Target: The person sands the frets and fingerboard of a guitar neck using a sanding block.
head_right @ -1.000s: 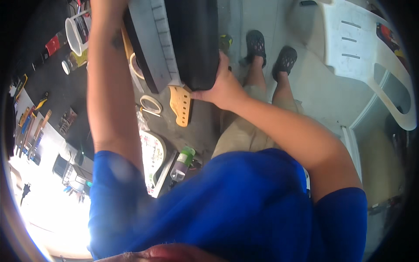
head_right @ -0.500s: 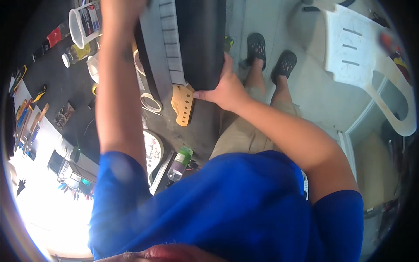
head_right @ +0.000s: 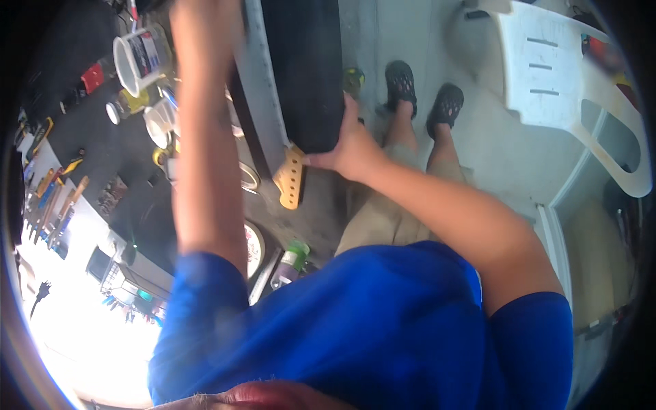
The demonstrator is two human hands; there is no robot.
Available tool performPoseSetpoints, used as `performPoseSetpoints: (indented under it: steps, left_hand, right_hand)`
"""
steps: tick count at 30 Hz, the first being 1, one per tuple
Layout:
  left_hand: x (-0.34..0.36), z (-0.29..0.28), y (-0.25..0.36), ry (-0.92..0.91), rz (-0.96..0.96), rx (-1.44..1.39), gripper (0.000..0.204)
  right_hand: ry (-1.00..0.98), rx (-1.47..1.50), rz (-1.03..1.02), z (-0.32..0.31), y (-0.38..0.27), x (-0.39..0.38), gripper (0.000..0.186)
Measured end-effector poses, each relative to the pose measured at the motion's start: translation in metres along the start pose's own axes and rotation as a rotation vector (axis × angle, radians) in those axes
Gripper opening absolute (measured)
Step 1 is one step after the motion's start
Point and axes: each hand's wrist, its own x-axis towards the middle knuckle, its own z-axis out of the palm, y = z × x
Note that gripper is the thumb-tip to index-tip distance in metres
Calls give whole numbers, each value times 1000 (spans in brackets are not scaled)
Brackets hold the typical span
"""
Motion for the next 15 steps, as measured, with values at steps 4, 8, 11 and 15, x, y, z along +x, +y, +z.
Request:
performPoseSetpoints:
  steps: [4, 8, 11, 15]
  left_hand:
    - [-106, 51, -43, 160, 287, 121, 63]
    - [-12, 34, -19, 175, 242, 67, 64]
    - [39, 21, -10, 151, 175, -32, 63]
    - [-47, 34, -41, 181, 270, -17, 69]
  right_hand:
    - [39, -31, -14, -14, 17, 3, 143]
    - [16, -5, -35, -14, 1, 0, 143]
    - [-15, -2, -16, -11, -4, 4, 141]
    - [50, 89, 34, -38, -7, 17, 131]
